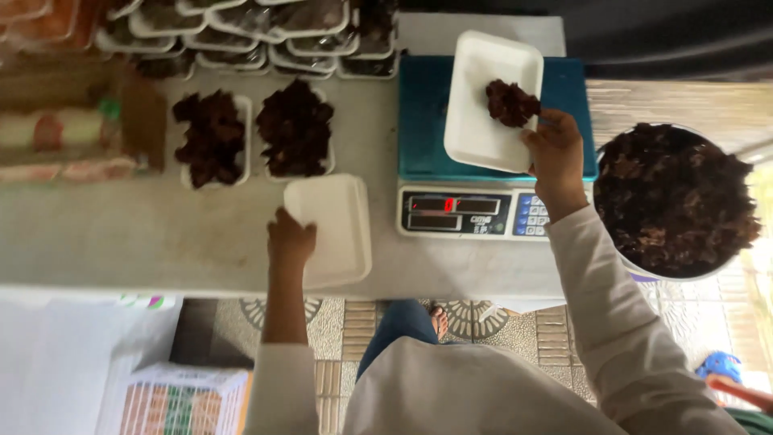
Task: Portioning and weighing food items from a large bowl into individual plastic trays using a digital scale.
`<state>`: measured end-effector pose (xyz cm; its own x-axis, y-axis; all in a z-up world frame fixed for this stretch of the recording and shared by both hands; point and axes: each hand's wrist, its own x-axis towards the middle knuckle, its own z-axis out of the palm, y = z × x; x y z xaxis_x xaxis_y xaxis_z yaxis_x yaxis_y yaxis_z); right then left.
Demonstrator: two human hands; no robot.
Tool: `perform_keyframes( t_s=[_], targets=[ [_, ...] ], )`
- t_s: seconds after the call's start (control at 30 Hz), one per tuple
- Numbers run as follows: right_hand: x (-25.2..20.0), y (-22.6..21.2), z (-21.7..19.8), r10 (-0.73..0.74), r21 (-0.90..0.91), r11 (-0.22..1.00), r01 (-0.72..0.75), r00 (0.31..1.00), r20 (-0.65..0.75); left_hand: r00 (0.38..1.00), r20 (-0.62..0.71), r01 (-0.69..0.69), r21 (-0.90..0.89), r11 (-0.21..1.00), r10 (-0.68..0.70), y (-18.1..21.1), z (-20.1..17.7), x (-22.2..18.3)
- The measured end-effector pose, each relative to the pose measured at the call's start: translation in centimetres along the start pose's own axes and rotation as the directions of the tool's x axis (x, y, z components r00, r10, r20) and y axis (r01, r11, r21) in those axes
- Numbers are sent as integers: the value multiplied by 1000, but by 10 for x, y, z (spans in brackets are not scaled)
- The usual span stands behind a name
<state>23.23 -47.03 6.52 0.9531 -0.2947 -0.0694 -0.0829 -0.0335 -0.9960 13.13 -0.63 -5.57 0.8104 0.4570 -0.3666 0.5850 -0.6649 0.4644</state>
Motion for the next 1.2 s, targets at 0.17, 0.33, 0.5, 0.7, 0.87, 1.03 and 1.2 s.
perform_keyframes(
  t_s=[0.17,0.33,0.5,0.7,0.87,1.03,1.2],
  targets=[
    [30,34,-33,-118,-167,981,102,989,-87,994,107,-26,73,997,18,18,7,-16],
    [43,51,-42,-124,-353,932,86,988,-88,972,234,-49,145,988,14,57,-1,-41],
    [47,53,-43,-131,-637,770,46,988,-87,941,338,-84,202,976,11,76,-32,-44],
    [37,43,-36,-242,-736,648,198,969,48,963,270,-66,301,951,-19,126,-81,-48],
    [34,24,-77,-254,-658,736,162,966,-47,977,83,-188,-88,978,195,173,-79,-77],
    [34,12,-185,-321,-641,748,171,939,-123,882,64,-421,-333,844,466,240,-31,-133],
    [52,16,-330,-265,-811,578,-89,919,-291,695,220,-554,-442,706,684,333,53,-197]
  ],
)
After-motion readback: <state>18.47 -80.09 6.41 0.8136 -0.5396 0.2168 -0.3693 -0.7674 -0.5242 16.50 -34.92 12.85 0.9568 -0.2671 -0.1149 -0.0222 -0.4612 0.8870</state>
